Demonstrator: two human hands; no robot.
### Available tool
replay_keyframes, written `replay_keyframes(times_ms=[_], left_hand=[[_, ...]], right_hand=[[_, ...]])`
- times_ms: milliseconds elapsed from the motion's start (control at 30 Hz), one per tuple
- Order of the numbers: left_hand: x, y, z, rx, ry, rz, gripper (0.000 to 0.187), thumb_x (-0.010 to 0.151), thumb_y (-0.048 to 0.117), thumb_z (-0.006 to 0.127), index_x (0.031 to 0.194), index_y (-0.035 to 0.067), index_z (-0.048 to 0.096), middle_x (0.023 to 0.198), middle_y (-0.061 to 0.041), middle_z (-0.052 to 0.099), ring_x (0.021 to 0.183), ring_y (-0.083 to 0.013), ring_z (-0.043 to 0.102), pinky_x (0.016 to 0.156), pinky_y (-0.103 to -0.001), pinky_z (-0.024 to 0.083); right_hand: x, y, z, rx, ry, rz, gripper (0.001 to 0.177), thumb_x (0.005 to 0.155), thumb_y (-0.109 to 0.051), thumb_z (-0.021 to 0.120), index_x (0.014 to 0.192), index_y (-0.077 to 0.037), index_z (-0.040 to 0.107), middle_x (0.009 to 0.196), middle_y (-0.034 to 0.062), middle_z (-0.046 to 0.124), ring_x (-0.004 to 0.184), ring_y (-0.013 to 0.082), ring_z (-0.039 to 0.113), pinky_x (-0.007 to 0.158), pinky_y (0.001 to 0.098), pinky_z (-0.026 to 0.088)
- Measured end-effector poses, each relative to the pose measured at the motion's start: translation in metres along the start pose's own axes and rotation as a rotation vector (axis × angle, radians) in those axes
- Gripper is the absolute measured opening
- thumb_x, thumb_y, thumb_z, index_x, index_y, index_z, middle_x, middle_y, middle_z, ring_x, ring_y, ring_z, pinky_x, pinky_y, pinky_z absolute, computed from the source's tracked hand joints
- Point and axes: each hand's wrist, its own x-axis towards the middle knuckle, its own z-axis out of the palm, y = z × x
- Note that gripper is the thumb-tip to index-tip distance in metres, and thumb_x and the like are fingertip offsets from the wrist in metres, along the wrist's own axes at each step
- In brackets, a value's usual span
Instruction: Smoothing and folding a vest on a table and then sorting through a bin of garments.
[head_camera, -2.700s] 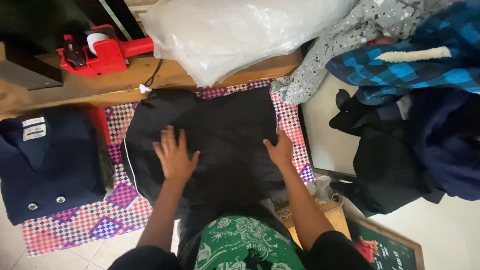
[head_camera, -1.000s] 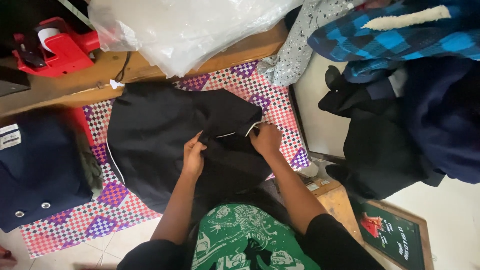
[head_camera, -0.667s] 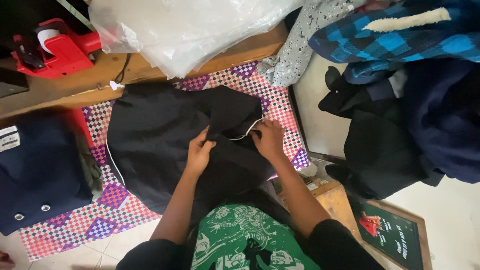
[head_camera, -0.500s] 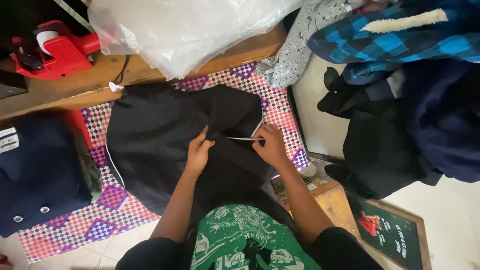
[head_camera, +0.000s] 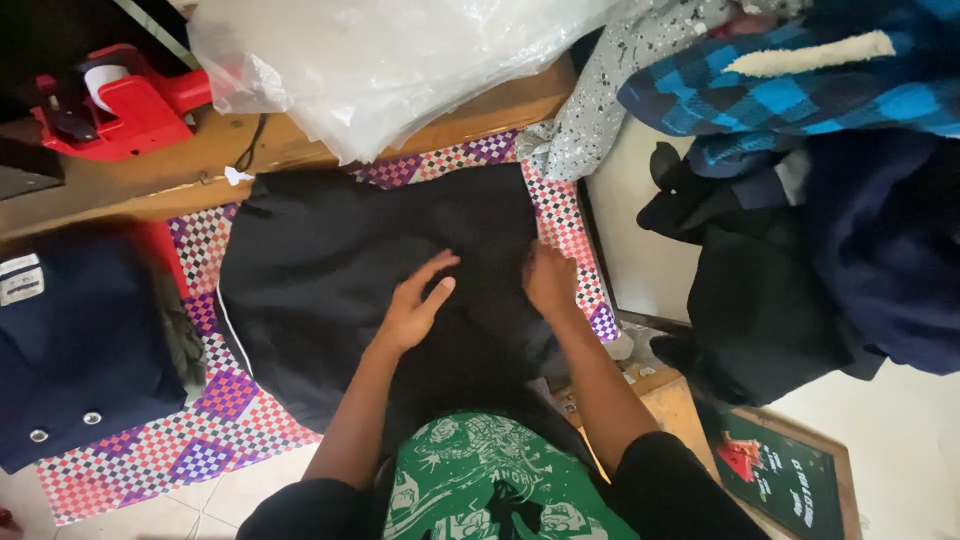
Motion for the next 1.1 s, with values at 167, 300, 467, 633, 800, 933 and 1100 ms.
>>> replay_keyframes(times_ms=[167,300,467,633,800,933,1100], left_hand=[[-0.014,-0.037,-0.03,0.734,0.288,0.151,0.049,0.095,0.037,0.07,0.139,0.015,0.063,0.148,-0.016,0.056,0.145,-0.0349,0.045,0.119,-0.056,0.032],[-0.04,-0.049,-0.046,1.06,0.33,0.005,0.075,0.094,0.058,0.062,0.157,0.022,0.044,0.166,-0.017,0.032,0.156,-0.0385,0.022,0.122,-0.068,0.014],[-0.045,-0.068,-0.042,1.038,0.319,-0.123,0.083,0.093,0.074,0.05,0.163,0.033,0.03,0.171,-0.016,0.016,0.158,-0.0404,0.01,0.116,-0.077,0.008],[-0.039,-0.063,-0.047,1.056,0.287,-0.125,0.092,0.086,0.08,0.052,0.163,0.039,0.025,0.171,-0.02,0.013,0.157,-0.0453,0.007,0.109,-0.084,0.008],[-0.024,-0.056,-0.066,1.061,0.38,-0.174,0.076,0.1,0.062,0.041,0.166,0.028,0.022,0.157,-0.011,0.047,0.147,-0.0332,0.039,0.102,-0.064,0.037],[-0.01,-0.083,-0.08,1.198,0.506,-0.026,0.061,0.099,0.052,0.052,0.153,0.023,0.05,0.146,-0.006,0.054,0.136,-0.0269,0.045,0.095,-0.047,0.038],[-0.005,-0.07,-0.092,1.113,0.284,0.076,0.081,0.093,0.067,0.051,0.161,0.027,0.036,0.168,-0.01,0.031,0.155,-0.036,0.025,0.12,-0.068,0.018]], right_hand=[[0.0,-0.002,-0.005,-0.028,0.194,-0.065,0.025,0.091,-0.019,0.065,0.115,-0.012,0.063,0.103,0.0102,0.066,0.101,0.0327,0.065,0.083,0.0509,0.051],[-0.022,-0.056,-0.067,0.405,0.42,-0.04,0.021,0.103,-0.003,0.05,0.122,-0.005,0.059,0.11,0.0162,0.065,0.104,0.0359,0.065,0.089,0.0466,0.053],[-0.035,-0.086,-0.058,0.528,0.378,0.003,0.036,0.109,-0.029,0.041,0.139,-0.009,0.046,0.12,0.0196,0.063,0.111,0.0384,0.064,0.096,0.0514,0.05],[-0.006,-0.076,-0.074,0.823,0.035,0.235,0.074,0.097,-0.049,0.07,0.151,-0.011,0.038,0.157,0.0301,0.034,0.14,0.0545,0.041,0.116,0.0632,0.035],[0.017,-0.049,-0.047,0.175,0.088,0.161,0.048,0.096,-0.028,0.072,0.139,-0.018,0.054,0.13,0.0184,0.068,0.118,0.0371,0.067,0.099,0.0492,0.053],[0.004,-0.089,-0.039,-0.005,0.428,-0.028,0.055,0.086,-0.021,0.078,0.136,-0.021,0.055,0.132,0.0123,0.054,0.12,0.036,0.055,0.094,0.052,0.047],[-0.011,-0.151,-0.031,0.074,0.179,-0.402,0.056,0.102,-0.041,0.057,0.151,-0.016,0.047,0.155,0.0209,0.043,0.148,0.0439,0.034,0.118,0.0612,0.027]])
